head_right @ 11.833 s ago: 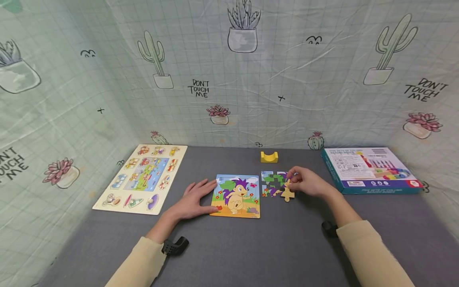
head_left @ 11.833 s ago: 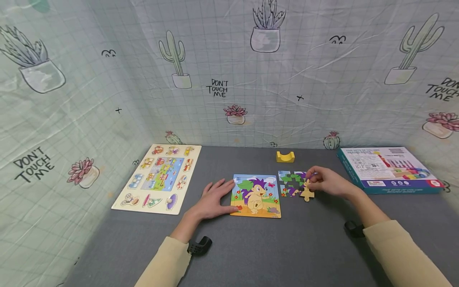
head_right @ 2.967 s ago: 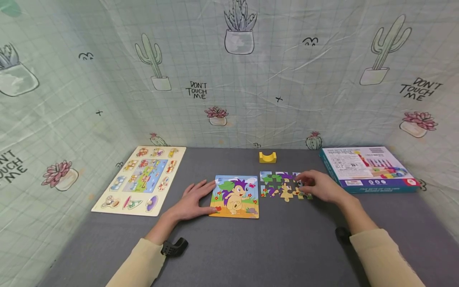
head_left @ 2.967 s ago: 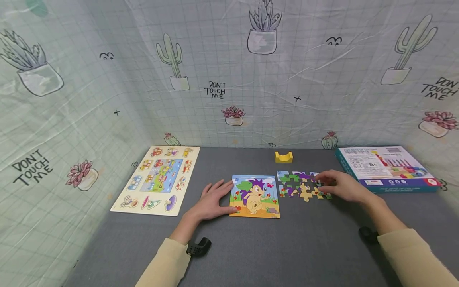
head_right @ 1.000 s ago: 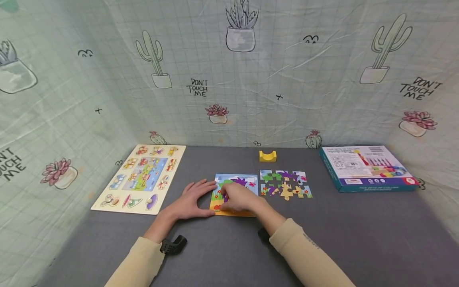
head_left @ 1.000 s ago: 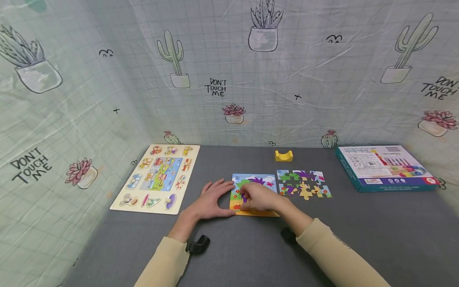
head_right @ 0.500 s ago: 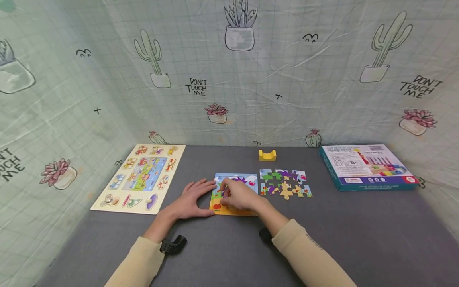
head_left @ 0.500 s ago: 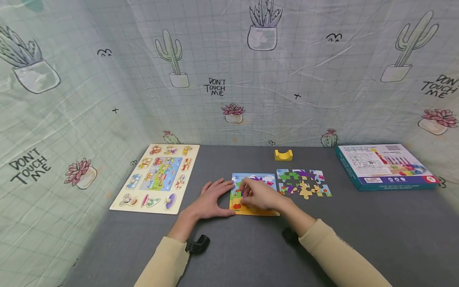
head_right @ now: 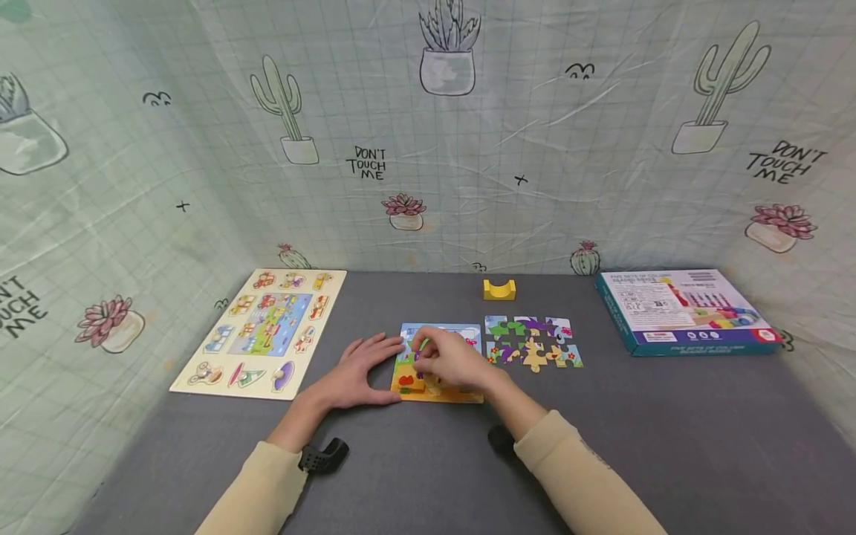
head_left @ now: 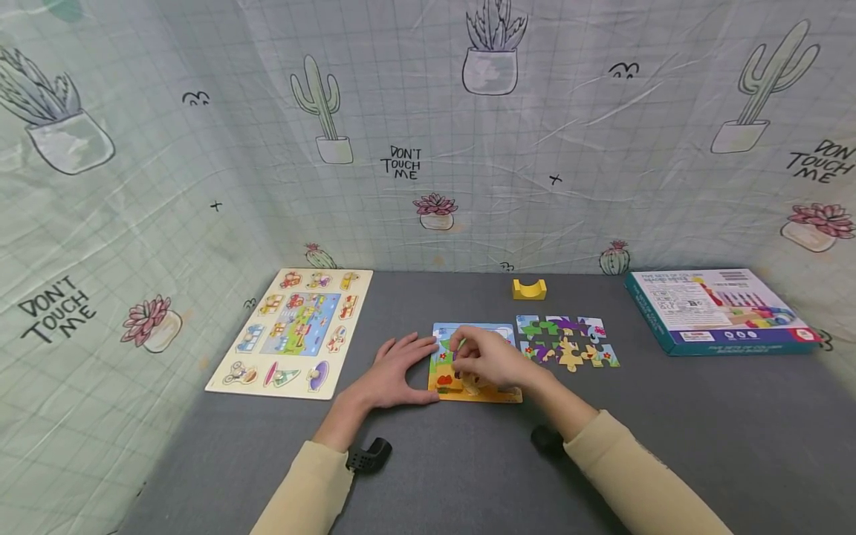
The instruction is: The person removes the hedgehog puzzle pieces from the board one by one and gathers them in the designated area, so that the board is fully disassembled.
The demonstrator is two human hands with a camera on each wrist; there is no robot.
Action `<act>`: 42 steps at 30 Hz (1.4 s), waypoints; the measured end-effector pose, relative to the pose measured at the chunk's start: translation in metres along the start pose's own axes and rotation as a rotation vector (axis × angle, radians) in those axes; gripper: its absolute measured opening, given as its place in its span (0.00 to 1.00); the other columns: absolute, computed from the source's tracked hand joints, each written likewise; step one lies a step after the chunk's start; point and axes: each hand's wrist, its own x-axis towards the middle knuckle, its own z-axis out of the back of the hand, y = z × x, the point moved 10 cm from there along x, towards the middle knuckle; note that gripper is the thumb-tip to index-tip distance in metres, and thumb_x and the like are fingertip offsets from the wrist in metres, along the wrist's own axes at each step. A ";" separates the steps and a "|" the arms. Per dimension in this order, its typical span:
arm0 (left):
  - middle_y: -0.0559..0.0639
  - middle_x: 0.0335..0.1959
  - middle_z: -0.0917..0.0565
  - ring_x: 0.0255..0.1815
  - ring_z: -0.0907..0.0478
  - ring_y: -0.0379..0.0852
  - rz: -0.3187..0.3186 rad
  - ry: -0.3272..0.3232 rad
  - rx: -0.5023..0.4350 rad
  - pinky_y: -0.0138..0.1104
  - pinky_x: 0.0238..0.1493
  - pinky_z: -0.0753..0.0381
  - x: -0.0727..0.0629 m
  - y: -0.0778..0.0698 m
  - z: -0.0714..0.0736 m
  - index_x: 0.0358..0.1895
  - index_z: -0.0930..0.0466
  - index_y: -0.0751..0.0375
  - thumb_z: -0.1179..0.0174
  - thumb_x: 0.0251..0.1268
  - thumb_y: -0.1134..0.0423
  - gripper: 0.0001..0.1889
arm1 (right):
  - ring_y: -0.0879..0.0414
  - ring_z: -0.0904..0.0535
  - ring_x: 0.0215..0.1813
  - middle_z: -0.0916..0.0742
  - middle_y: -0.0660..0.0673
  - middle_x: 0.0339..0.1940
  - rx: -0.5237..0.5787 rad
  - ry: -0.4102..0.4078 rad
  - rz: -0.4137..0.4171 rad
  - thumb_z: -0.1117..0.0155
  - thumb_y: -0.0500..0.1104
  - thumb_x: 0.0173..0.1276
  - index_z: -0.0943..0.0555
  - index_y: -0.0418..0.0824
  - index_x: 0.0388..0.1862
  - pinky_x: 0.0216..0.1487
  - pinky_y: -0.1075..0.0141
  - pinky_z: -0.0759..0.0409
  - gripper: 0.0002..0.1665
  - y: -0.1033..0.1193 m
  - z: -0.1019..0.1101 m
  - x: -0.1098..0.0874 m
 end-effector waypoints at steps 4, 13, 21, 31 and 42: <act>0.49 0.77 0.35 0.80 0.50 0.58 0.003 0.001 0.000 0.62 0.73 0.60 0.000 0.000 0.000 0.76 0.32 0.57 0.29 0.58 0.41 0.44 | 0.45 0.17 0.34 0.13 0.41 0.33 0.026 -0.016 0.031 0.36 0.35 0.74 0.25 0.35 0.47 0.33 0.59 0.21 0.09 0.000 0.014 -0.008; 0.49 0.77 0.36 0.80 0.50 0.58 0.003 -0.004 0.010 0.61 0.73 0.60 0.001 0.001 -0.001 0.76 0.33 0.57 0.30 0.56 0.40 0.46 | 0.39 0.18 0.36 0.13 0.36 0.35 0.037 -0.055 -0.067 0.36 0.34 0.73 0.26 0.35 0.47 0.37 0.52 0.21 0.09 -0.021 0.056 -0.033; 0.49 0.77 0.36 0.80 0.51 0.58 0.003 -0.001 0.010 0.61 0.73 0.61 0.003 0.002 -0.002 0.76 0.33 0.56 0.30 0.57 0.40 0.46 | 0.50 0.18 0.37 0.13 0.44 0.35 -0.006 -0.075 -0.134 0.35 0.35 0.73 0.25 0.34 0.47 0.42 0.60 0.17 0.10 -0.046 0.082 -0.061; 0.49 0.77 0.35 0.80 0.51 0.57 0.019 0.003 0.008 0.61 0.74 0.61 0.001 0.003 -0.002 0.76 0.33 0.56 0.30 0.57 0.39 0.46 | 0.49 0.19 0.34 0.14 0.44 0.33 -0.025 -0.023 -0.166 0.34 0.36 0.72 0.26 0.31 0.48 0.38 0.63 0.18 0.12 -0.065 0.086 -0.083; 0.49 0.78 0.36 0.80 0.51 0.57 0.014 0.003 0.011 0.61 0.73 0.61 0.001 0.002 -0.001 0.76 0.33 0.56 0.30 0.57 0.40 0.46 | 0.52 0.22 0.32 0.17 0.47 0.31 -0.116 -0.010 -0.159 0.33 0.35 0.71 0.24 0.34 0.45 0.34 0.64 0.21 0.09 -0.069 0.081 -0.084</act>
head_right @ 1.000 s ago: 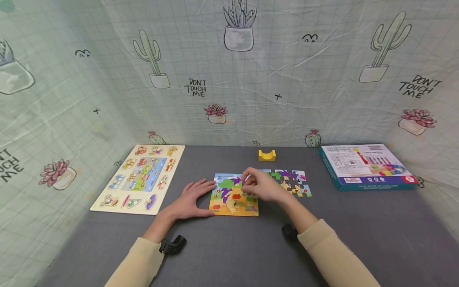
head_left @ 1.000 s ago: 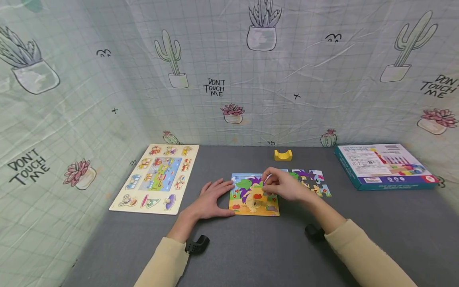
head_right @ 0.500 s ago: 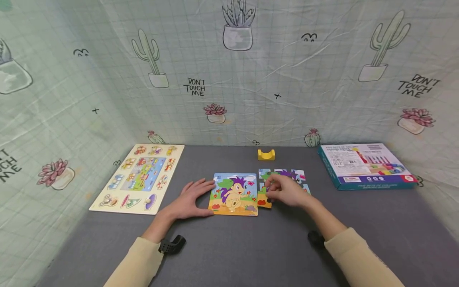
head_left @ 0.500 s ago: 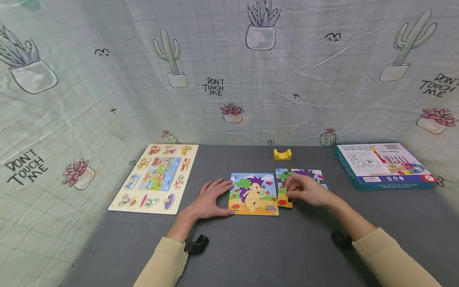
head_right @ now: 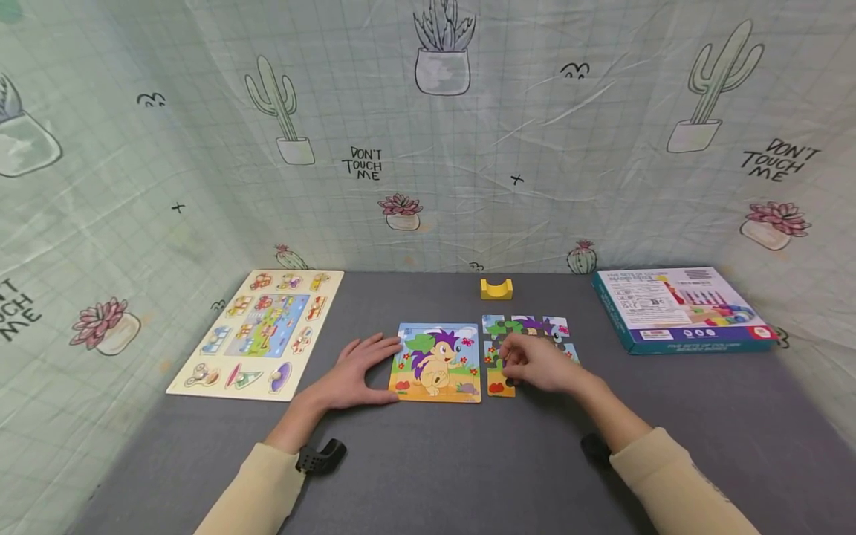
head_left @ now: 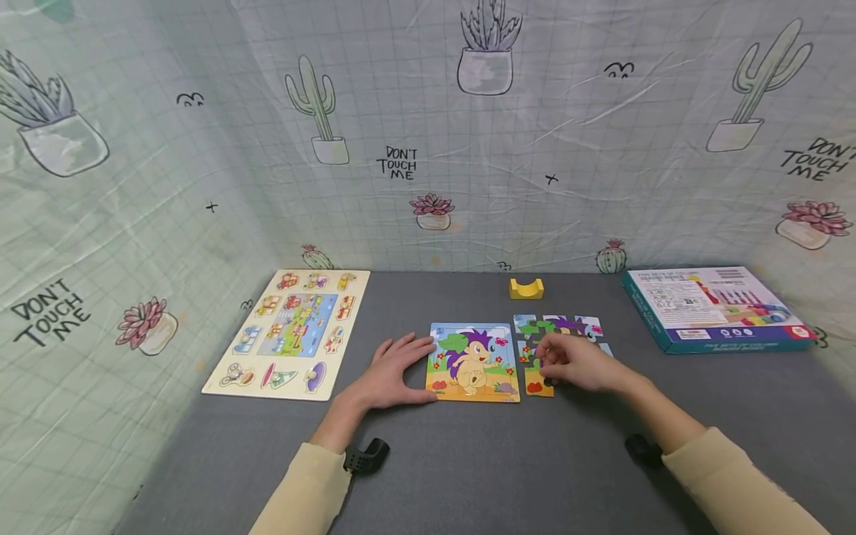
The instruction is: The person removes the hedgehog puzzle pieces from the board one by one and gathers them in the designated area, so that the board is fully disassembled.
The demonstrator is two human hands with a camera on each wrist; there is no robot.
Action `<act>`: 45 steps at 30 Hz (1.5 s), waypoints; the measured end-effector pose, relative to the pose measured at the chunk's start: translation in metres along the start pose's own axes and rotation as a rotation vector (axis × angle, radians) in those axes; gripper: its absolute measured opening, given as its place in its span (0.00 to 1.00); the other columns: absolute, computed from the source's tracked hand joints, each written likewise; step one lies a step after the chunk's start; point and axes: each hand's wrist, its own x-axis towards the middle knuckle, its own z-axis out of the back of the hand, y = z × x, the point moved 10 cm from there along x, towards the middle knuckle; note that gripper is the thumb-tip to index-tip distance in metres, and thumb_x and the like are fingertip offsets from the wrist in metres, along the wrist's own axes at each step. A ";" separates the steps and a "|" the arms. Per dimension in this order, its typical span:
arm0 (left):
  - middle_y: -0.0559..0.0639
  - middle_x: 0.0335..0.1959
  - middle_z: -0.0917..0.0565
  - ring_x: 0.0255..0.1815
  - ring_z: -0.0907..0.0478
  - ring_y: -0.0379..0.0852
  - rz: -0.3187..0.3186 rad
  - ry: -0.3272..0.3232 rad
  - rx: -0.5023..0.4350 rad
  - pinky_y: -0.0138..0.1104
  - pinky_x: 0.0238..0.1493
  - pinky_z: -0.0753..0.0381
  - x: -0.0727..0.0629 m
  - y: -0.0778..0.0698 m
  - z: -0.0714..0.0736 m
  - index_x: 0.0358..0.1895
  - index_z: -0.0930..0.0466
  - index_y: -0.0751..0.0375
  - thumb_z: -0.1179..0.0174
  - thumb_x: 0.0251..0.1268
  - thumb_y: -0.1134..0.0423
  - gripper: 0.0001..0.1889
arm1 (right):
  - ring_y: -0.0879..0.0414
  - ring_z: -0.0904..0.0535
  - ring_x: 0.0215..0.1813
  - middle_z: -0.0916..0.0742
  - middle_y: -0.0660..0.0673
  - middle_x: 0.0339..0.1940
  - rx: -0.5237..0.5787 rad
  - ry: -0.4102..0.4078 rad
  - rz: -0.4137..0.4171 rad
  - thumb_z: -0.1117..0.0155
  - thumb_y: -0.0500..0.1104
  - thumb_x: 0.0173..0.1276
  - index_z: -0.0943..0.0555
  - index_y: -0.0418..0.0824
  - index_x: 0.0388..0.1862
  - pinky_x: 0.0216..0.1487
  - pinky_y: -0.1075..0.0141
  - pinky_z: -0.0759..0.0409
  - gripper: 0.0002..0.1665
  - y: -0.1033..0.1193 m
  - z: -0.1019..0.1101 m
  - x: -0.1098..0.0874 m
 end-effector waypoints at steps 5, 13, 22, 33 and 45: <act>0.49 0.78 0.36 0.80 0.51 0.58 0.000 -0.003 -0.004 0.61 0.73 0.61 0.000 0.000 0.000 0.76 0.33 0.56 0.30 0.57 0.40 0.45 | 0.54 0.25 0.34 0.21 0.49 0.31 -0.109 -0.032 -0.020 0.30 0.37 0.69 0.22 0.37 0.43 0.36 0.65 0.23 0.09 0.002 0.000 0.000; 0.50 0.78 0.36 0.80 0.51 0.59 0.000 0.002 -0.009 0.61 0.73 0.61 0.000 0.000 -0.001 0.76 0.33 0.57 0.30 0.57 0.40 0.45 | 0.55 0.25 0.36 0.20 0.50 0.32 -0.135 -0.018 0.009 0.29 0.38 0.68 0.21 0.37 0.45 0.37 0.65 0.23 0.12 0.003 -0.001 -0.001; 0.49 0.78 0.36 0.80 0.51 0.58 0.000 -0.004 -0.004 0.61 0.73 0.61 -0.001 0.001 -0.001 0.76 0.33 0.56 0.30 0.57 0.40 0.45 | 0.56 0.25 0.35 0.19 0.48 0.39 -0.159 0.032 0.034 0.21 0.43 0.60 0.21 0.35 0.49 0.36 0.66 0.22 0.24 0.007 -0.006 -0.005; 0.50 0.78 0.36 0.80 0.51 0.58 -0.004 -0.003 -0.010 0.61 0.73 0.61 -0.002 0.000 0.000 0.76 0.33 0.57 0.30 0.57 0.41 0.45 | 0.56 0.25 0.37 0.19 0.49 0.38 -0.206 0.033 0.062 0.20 0.43 0.58 0.20 0.34 0.49 0.39 0.64 0.22 0.24 0.014 -0.012 -0.005; 0.48 0.78 0.36 0.80 0.51 0.57 0.006 0.004 -0.005 0.60 0.74 0.62 0.000 0.001 -0.001 0.77 0.34 0.56 0.30 0.57 0.41 0.46 | 0.55 0.25 0.37 0.20 0.49 0.36 -0.210 0.028 0.054 0.20 0.43 0.58 0.20 0.36 0.48 0.38 0.64 0.23 0.23 0.014 -0.012 -0.005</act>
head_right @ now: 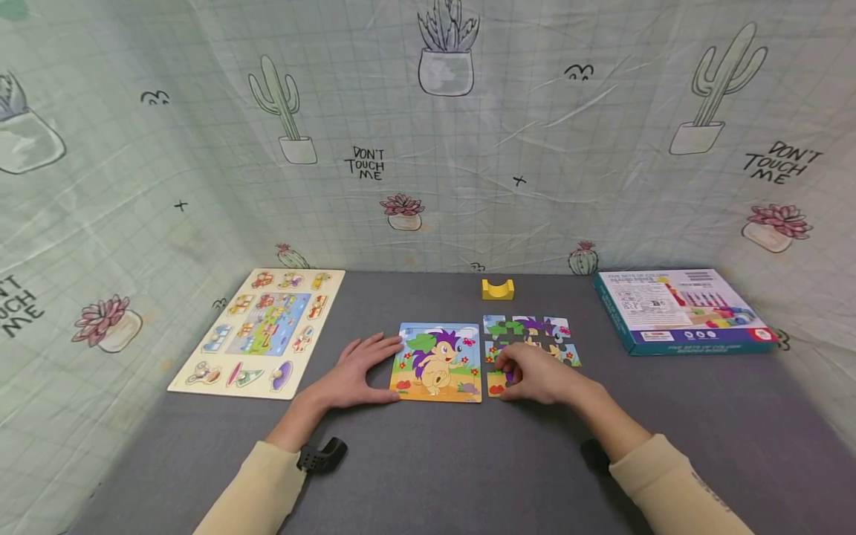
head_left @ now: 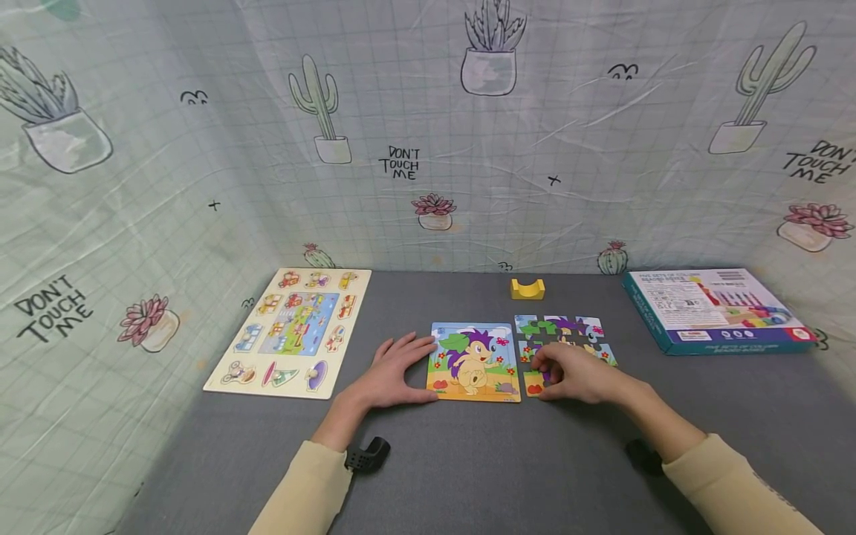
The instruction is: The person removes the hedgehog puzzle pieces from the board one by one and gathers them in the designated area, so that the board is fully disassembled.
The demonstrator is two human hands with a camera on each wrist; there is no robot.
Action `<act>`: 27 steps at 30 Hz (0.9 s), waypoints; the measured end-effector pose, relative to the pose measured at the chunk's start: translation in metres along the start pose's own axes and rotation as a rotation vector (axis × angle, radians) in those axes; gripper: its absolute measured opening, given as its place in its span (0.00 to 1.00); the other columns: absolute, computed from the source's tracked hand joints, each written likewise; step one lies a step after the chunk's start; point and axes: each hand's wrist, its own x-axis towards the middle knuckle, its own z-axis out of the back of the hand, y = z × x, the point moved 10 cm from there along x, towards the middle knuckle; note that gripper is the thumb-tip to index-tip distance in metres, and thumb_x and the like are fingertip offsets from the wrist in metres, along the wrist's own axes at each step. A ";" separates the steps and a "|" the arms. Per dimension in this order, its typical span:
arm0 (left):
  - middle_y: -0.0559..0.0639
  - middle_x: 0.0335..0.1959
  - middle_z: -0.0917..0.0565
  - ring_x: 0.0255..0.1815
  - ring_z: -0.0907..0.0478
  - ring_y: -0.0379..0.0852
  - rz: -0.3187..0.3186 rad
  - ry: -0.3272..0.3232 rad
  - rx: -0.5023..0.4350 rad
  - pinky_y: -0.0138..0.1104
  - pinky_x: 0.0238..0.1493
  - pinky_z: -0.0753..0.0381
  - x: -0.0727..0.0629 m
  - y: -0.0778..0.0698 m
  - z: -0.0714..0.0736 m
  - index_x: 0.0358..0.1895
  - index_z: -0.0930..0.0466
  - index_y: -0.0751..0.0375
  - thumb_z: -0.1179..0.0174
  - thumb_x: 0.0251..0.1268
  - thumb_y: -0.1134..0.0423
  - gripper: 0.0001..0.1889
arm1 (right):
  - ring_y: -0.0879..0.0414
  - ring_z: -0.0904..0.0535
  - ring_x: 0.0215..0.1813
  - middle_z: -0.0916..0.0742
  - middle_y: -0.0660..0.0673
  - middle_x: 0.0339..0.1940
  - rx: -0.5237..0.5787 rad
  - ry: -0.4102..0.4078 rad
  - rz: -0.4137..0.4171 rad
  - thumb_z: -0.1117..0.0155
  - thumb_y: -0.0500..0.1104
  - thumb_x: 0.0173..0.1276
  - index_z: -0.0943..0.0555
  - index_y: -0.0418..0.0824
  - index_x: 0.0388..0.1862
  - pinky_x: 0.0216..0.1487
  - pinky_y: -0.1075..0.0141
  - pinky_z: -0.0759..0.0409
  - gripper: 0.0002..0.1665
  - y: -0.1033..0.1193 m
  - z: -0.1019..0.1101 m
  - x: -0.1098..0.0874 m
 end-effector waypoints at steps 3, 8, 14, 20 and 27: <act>0.47 0.78 0.37 0.80 0.52 0.57 0.001 0.001 0.004 0.60 0.74 0.62 0.000 0.000 0.000 0.77 0.34 0.55 0.30 0.57 0.41 0.46 | 0.55 0.25 0.36 0.20 0.49 0.37 0.001 -0.008 -0.001 0.19 0.43 0.58 0.19 0.35 0.48 0.37 0.64 0.23 0.24 0.001 0.001 0.000; 0.47 0.78 0.37 0.80 0.52 0.56 0.002 -0.001 0.006 0.60 0.74 0.62 0.000 0.000 0.000 0.77 0.34 0.55 0.29 0.57 0.41 0.46 | 0.56 0.25 0.35 0.19 0.48 0.37 0.032 -0.036 -0.007 0.20 0.43 0.58 0.20 0.34 0.48 0.35 0.65 0.23 0.24 0.003 0.006 0.004; 0.48 0.78 0.36 0.80 0.51 0.56 0.002 -0.002 0.001 0.60 0.74 0.62 0.000 0.000 0.001 0.77 0.34 0.56 0.29 0.57 0.41 0.46 | 0.55 0.24 0.34 0.17 0.45 0.40 0.070 -0.048 0.010 0.22 0.41 0.61 0.20 0.33 0.50 0.33 0.66 0.22 0.23 0.017 0.009 0.012; 0.48 0.78 0.37 0.80 0.52 0.57 0.006 0.000 0.005 0.60 0.74 0.62 0.000 0.000 0.001 0.77 0.34 0.56 0.29 0.57 0.41 0.46 | 0.54 0.23 0.34 0.18 0.43 0.39 0.114 -0.023 0.032 0.22 0.42 0.61 0.21 0.33 0.52 0.33 0.65 0.22 0.25 0.031 0.000 0.024; 0.48 0.78 0.37 0.80 0.52 0.57 0.003 0.001 0.009 0.60 0.74 0.62 0.000 0.000 0.000 0.77 0.34 0.56 0.30 0.57 0.40 0.46 | 0.55 0.22 0.34 0.18 0.43 0.38 0.127 0.013 0.094 0.22 0.41 0.62 0.21 0.32 0.52 0.35 0.65 0.21 0.25 0.050 -0.016 0.041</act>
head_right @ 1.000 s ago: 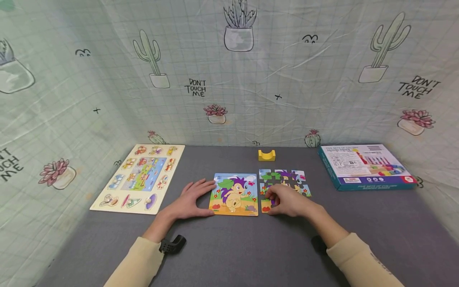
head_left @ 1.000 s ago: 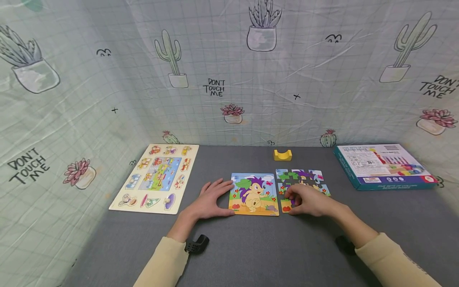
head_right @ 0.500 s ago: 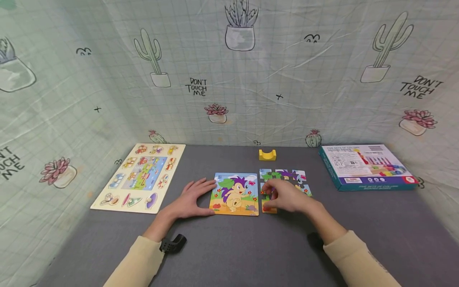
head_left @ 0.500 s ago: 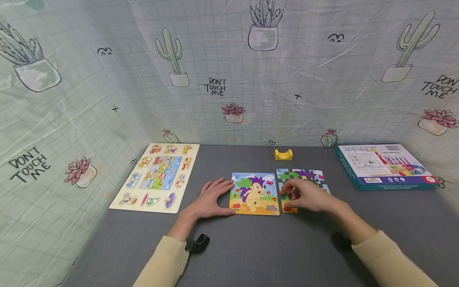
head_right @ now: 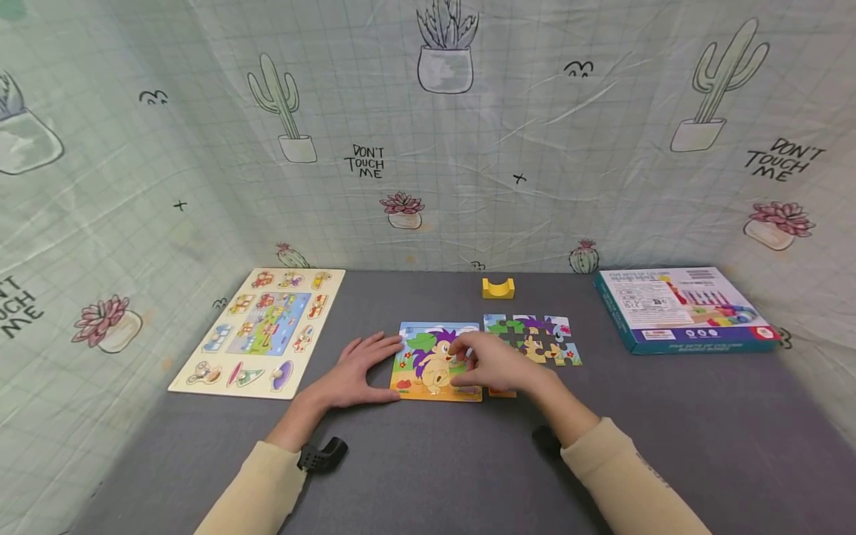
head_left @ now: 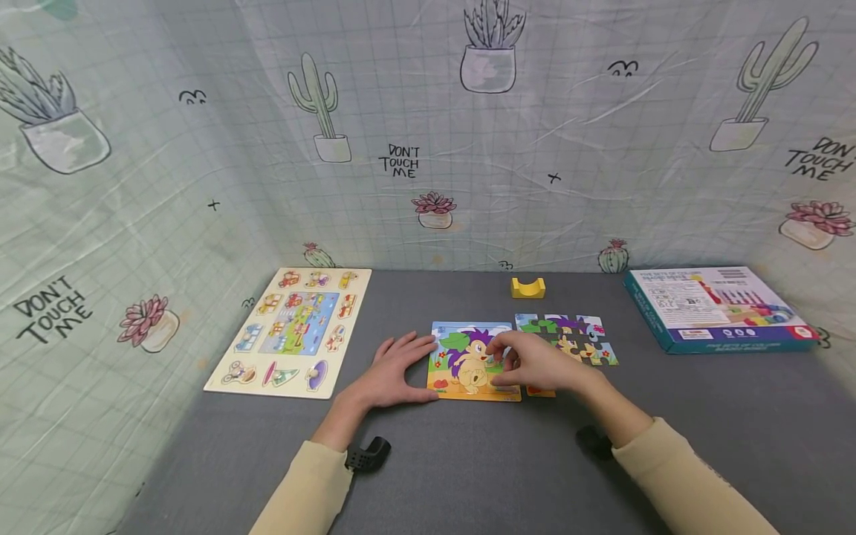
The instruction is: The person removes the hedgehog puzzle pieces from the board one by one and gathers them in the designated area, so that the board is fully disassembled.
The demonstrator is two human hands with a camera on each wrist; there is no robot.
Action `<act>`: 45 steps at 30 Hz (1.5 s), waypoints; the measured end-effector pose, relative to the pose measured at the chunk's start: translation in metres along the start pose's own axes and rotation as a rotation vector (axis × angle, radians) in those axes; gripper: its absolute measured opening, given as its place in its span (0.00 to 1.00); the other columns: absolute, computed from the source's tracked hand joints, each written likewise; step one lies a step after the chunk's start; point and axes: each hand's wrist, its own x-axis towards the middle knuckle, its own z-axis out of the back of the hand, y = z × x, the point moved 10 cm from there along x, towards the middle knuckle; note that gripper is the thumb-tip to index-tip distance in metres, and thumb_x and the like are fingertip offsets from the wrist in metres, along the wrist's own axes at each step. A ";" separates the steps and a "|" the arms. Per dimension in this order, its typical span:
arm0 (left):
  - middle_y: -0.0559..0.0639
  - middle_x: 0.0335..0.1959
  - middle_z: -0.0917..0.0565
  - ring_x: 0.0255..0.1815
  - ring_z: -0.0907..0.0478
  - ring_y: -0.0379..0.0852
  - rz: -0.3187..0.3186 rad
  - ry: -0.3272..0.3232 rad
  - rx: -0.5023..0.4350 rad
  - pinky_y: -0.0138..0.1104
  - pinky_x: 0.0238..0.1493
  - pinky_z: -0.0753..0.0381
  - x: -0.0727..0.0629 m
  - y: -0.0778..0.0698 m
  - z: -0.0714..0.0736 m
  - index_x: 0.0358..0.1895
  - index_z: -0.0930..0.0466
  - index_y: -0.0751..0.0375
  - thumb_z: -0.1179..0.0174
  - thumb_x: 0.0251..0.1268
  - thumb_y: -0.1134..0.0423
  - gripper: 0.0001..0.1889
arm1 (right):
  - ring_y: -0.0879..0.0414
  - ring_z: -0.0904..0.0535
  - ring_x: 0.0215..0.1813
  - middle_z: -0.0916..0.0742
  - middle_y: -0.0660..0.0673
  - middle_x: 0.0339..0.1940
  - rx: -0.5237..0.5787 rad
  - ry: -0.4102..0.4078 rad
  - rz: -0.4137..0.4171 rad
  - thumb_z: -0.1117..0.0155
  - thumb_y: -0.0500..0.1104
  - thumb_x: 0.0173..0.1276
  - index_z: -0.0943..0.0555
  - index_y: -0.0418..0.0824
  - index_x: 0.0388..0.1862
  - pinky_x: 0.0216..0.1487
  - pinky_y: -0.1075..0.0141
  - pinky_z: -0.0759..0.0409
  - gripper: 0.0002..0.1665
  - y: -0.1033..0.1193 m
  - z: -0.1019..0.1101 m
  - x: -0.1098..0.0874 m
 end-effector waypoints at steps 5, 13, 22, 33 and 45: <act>0.48 0.78 0.36 0.80 0.51 0.57 0.000 -0.002 -0.005 0.60 0.74 0.61 0.000 -0.001 0.000 0.77 0.34 0.55 0.30 0.57 0.40 0.46 | 0.57 0.24 0.33 0.19 0.45 0.39 -0.030 0.023 -0.013 0.22 0.42 0.62 0.20 0.33 0.51 0.35 0.65 0.22 0.23 0.003 -0.012 0.010; 0.47 0.78 0.36 0.81 0.52 0.56 0.006 -0.002 -0.006 0.60 0.74 0.62 0.000 0.001 0.000 0.77 0.34 0.55 0.30 0.57 0.39 0.46 | 0.57 0.25 0.34 0.20 0.47 0.37 -0.067 0.063 -0.042 0.22 0.42 0.62 0.20 0.34 0.50 0.40 0.65 0.22 0.22 0.002 -0.023 0.016; 0.48 0.77 0.36 0.80 0.51 0.57 -0.001 -0.006 -0.006 0.61 0.74 0.62 -0.001 0.001 0.001 0.76 0.33 0.55 0.30 0.57 0.40 0.45 | 0.58 0.26 0.35 0.22 0.47 0.37 -0.138 0.068 -0.056 0.22 0.44 0.61 0.19 0.34 0.47 0.41 0.65 0.23 0.21 0.002 -0.027 0.017; 0.48 0.77 0.36 0.80 0.51 0.57 -0.007 -0.011 -0.012 0.61 0.73 0.61 0.000 0.000 0.001 0.76 0.33 0.56 0.29 0.57 0.40 0.45 | 0.57 0.26 0.33 0.21 0.48 0.33 -0.065 0.020 -0.053 0.23 0.40 0.63 0.21 0.36 0.44 0.38 0.64 0.24 0.17 0.004 -0.021 0.015; 0.48 0.77 0.36 0.80 0.51 0.57 -0.007 -0.007 -0.016 0.60 0.74 0.61 0.000 0.000 0.001 0.76 0.33 0.56 0.30 0.57 0.40 0.45 | 0.56 0.25 0.34 0.20 0.51 0.31 -0.014 -0.028 -0.023 0.30 0.35 0.68 0.22 0.41 0.39 0.36 0.64 0.23 0.07 0.007 -0.015 0.012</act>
